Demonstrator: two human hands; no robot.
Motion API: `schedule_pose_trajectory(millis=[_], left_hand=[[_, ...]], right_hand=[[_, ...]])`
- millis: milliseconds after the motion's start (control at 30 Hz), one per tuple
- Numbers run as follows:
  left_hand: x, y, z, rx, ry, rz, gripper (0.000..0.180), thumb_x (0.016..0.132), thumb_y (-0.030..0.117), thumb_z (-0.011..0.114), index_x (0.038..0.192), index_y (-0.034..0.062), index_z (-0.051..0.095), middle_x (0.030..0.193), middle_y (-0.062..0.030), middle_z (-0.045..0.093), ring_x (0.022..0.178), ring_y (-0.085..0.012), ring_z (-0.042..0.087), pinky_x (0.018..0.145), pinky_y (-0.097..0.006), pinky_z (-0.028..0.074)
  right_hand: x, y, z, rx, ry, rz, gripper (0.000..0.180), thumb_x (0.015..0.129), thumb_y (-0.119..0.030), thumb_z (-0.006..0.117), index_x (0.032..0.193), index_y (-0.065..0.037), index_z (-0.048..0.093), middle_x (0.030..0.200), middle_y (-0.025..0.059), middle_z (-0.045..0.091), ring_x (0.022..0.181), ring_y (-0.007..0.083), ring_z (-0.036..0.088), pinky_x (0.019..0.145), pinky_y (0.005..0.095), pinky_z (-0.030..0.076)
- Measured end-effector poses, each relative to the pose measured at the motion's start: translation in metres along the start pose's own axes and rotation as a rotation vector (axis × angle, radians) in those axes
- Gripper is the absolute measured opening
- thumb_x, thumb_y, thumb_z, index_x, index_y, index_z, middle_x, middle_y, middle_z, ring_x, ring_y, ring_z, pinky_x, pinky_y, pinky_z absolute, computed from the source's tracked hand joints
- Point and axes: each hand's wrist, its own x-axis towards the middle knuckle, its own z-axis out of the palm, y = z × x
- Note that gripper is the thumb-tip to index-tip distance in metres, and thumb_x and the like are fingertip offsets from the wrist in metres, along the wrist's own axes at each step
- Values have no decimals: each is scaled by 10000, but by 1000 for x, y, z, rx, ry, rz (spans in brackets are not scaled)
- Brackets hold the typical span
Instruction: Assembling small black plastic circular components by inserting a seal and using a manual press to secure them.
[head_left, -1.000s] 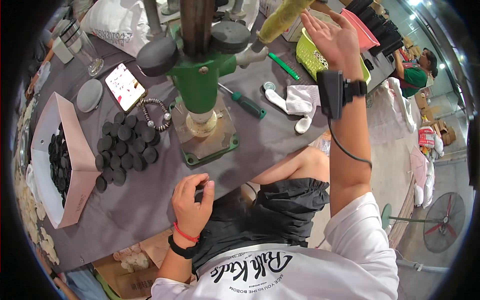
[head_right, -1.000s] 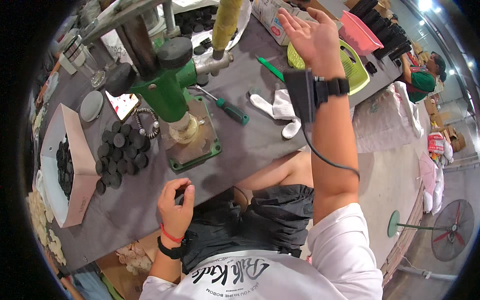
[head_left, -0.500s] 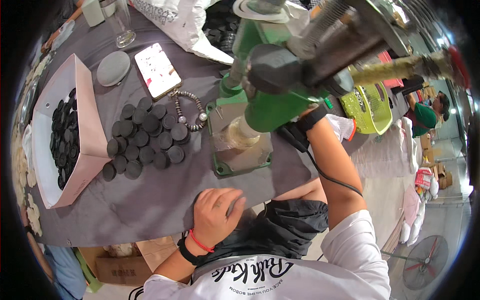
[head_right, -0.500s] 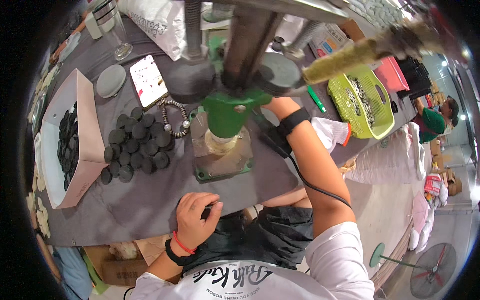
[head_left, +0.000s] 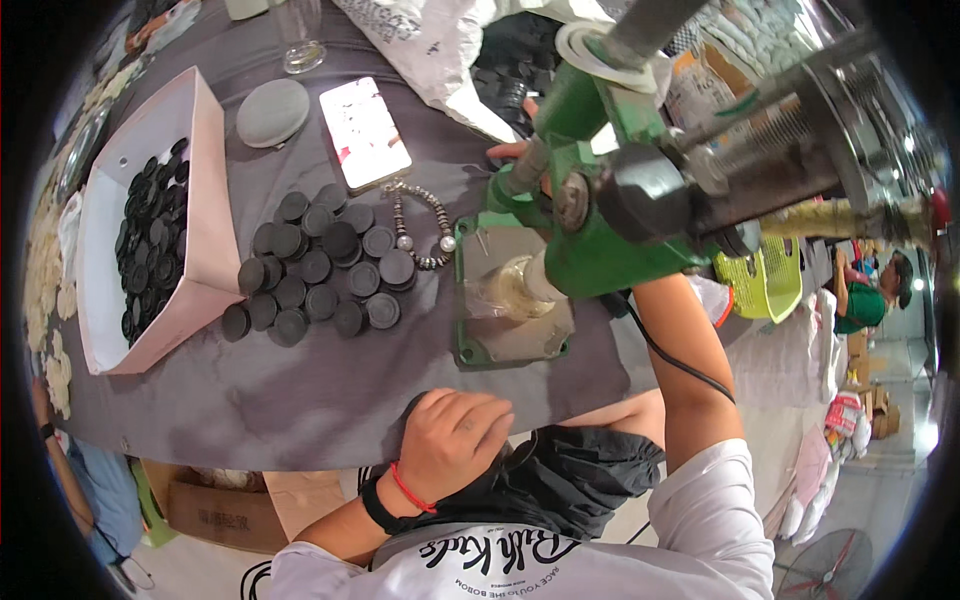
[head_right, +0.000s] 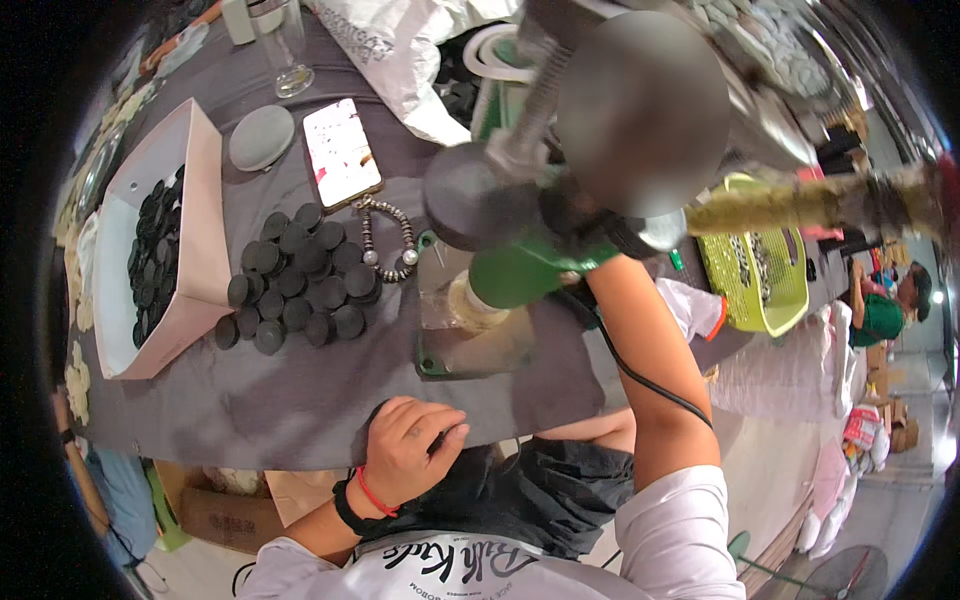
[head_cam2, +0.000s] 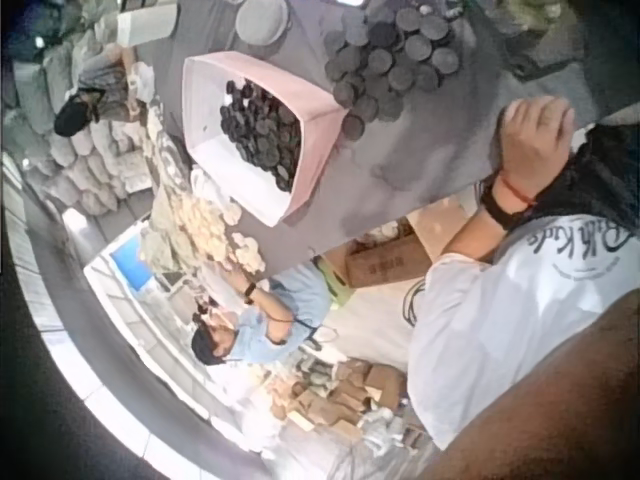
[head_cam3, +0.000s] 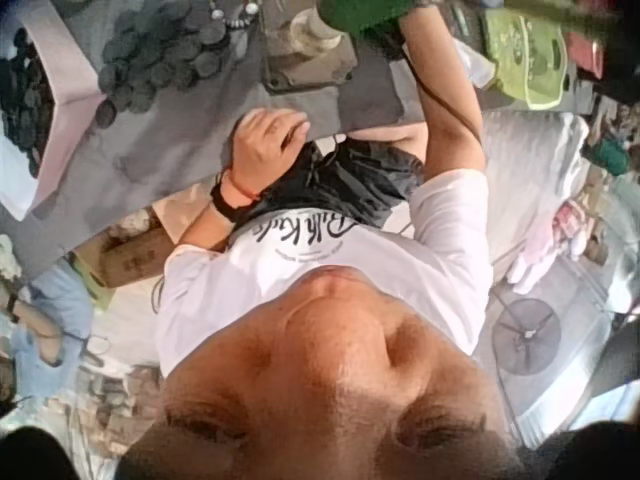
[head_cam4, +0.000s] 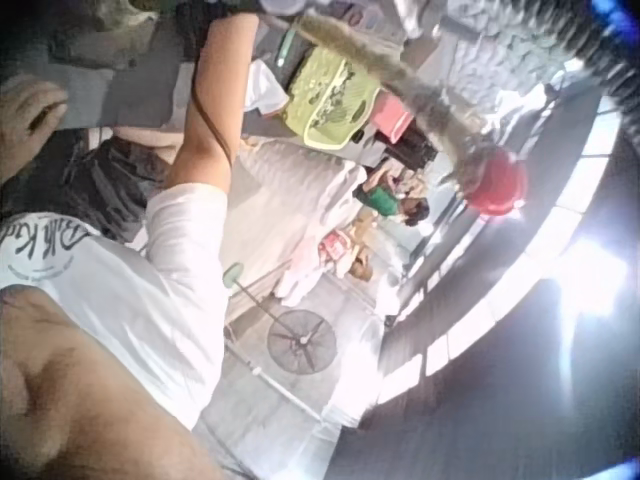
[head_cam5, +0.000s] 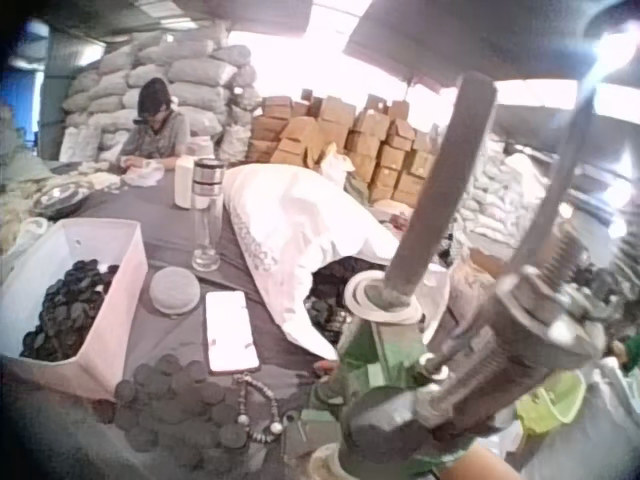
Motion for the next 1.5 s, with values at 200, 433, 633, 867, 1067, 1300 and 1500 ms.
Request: schedule_pose_trajectory(millis=[200,433,633,867,1067,1300,1500], left_hand=[[-5,-2,-2,36,-14,-3,148,751,94,681,881,79,613,808,-19,626,699,-195,597,699,-331,455],[-4,-2,1,40,-36,22,133,750,96,681,865,84,616,806,-15,626,690,-192,592,693,-329,452],[-1,0,2,61,-19,34,121,744,84,680,846,77,614,805,-23,630,687,-206,593,679,-335,453],[1,5,7,86,-24,69,123,742,62,679,848,67,616,795,-44,634,695,-229,596,665,-342,448],[-4,7,7,129,-17,46,101,756,57,671,840,60,616,797,-62,637,716,-248,596,677,-347,442],[-1,9,10,172,1,63,90,761,66,666,837,62,618,791,-64,636,708,-248,593,667,-349,440],[-4,10,10,181,-15,14,78,784,70,660,845,43,617,806,-89,637,748,-266,595,701,-354,438]], right_hand=[[0,9,-3,-347,-14,-94,510,878,-419,497,1293,-134,417,1269,119,476,1135,322,462,1016,403,308],[-41,8,-48,-721,103,-207,421,847,-365,530,1186,-125,463,1158,119,511,1066,308,490,961,383,340],[-35,25,-40,-1043,202,-266,346,821,-319,559,1095,-117,501,1062,120,541,1007,296,513,914,366,367],[-61,23,-55,-1439,416,-340,258,791,-265,592,989,-107,547,950,120,576,939,282,541,860,346,398],[-65,6,-37,-1645,309,-132,241,813,-261,574,979,-86,574,992,164,584,947,318,565,849,363,435],[-108,2,-31,-1472,183,123,368,825,-234,603,1123,-20,605,1191,233,512,1011,385,547,874,419,445],[-149,2,7,-1414,140,127,402,827,-171,599,1194,-13,550,1239,233,492,1078,391,524,934,427,424]])
